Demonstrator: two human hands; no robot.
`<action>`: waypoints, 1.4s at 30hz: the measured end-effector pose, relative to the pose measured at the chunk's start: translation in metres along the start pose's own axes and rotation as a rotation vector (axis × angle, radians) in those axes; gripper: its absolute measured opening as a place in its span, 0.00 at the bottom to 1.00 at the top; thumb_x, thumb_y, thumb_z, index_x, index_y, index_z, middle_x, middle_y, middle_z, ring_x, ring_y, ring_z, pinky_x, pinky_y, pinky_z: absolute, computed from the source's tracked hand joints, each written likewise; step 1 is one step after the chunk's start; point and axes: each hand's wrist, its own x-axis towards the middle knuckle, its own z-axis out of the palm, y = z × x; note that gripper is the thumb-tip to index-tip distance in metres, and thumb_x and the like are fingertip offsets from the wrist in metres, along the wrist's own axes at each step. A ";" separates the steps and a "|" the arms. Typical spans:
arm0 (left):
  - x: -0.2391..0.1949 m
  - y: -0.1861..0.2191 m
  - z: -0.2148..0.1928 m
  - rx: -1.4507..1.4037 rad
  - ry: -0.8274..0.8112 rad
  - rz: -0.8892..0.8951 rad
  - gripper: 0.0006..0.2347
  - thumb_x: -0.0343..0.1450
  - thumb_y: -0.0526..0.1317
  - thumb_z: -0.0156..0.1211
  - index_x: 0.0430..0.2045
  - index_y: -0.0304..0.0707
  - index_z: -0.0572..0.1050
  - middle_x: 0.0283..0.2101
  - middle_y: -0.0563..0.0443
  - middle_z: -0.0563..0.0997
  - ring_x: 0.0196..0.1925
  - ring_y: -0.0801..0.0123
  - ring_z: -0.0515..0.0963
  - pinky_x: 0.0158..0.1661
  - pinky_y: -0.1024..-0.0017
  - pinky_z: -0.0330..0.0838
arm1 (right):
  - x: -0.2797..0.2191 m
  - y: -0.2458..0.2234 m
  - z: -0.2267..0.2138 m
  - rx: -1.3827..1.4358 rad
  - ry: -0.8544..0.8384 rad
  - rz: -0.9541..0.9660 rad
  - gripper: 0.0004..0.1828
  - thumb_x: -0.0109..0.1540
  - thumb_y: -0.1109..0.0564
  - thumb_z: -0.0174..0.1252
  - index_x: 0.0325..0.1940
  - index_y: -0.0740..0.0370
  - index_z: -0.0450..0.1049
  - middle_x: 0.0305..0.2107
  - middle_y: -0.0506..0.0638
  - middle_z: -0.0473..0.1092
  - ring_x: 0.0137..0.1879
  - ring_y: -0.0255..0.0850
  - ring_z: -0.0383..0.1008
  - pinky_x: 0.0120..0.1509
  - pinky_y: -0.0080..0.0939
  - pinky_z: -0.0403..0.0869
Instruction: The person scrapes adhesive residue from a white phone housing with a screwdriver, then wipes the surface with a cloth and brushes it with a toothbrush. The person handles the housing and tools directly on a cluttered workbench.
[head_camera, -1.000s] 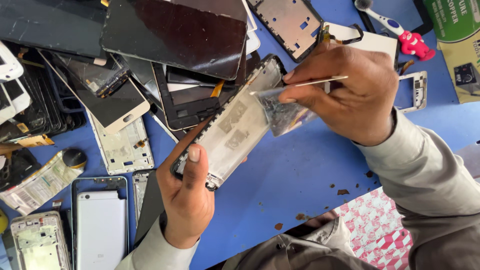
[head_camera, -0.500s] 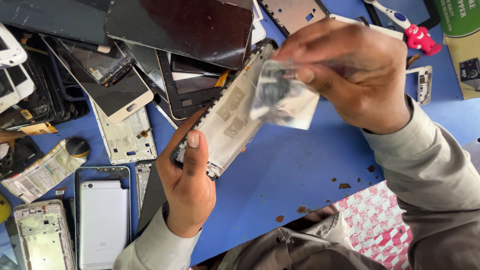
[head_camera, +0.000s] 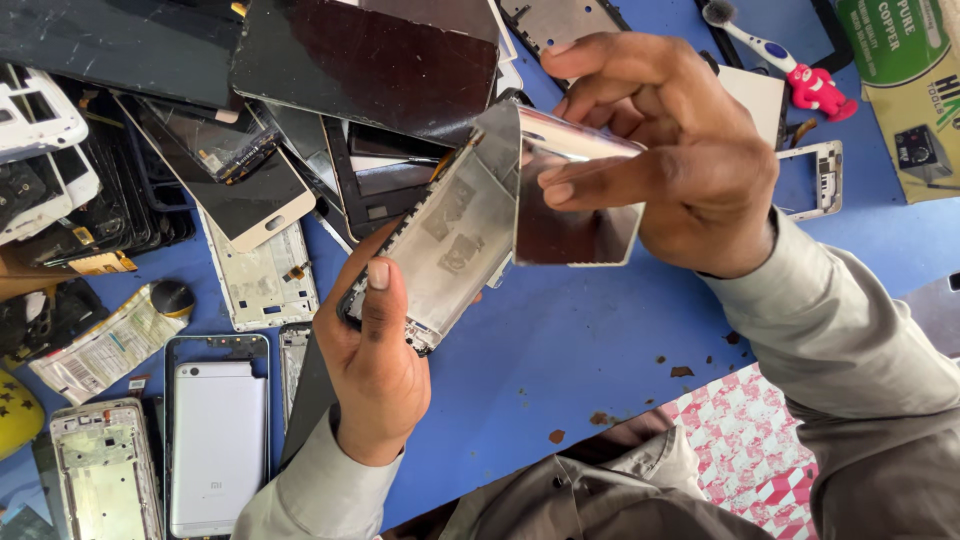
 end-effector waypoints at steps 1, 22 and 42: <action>0.000 0.001 0.000 0.013 -0.004 -0.001 0.22 0.82 0.48 0.48 0.59 0.21 0.72 0.52 0.37 0.81 0.48 0.61 0.84 0.49 0.63 0.82 | 0.000 0.000 0.001 -0.064 0.006 -0.059 0.12 0.60 0.72 0.68 0.43 0.59 0.81 0.64 0.65 0.58 0.60 0.52 0.71 0.59 0.46 0.81; 0.001 -0.001 0.009 0.367 -0.029 0.136 0.14 0.76 0.33 0.66 0.55 0.27 0.76 0.48 0.50 0.83 0.47 0.79 0.81 0.48 0.81 0.77 | -0.018 0.025 0.014 -0.359 -0.018 -0.317 0.15 0.67 0.66 0.55 0.52 0.55 0.83 0.67 0.73 0.50 0.72 0.64 0.56 0.72 0.65 0.62; 0.000 -0.007 0.004 0.211 -0.094 -0.100 0.10 0.73 0.33 0.69 0.45 0.27 0.80 0.38 0.52 0.83 0.36 0.79 0.79 0.39 0.80 0.76 | -0.029 0.013 0.010 -0.277 0.164 -0.075 0.16 0.70 0.62 0.63 0.56 0.72 0.65 0.40 0.61 0.77 0.44 0.46 0.82 0.44 0.38 0.78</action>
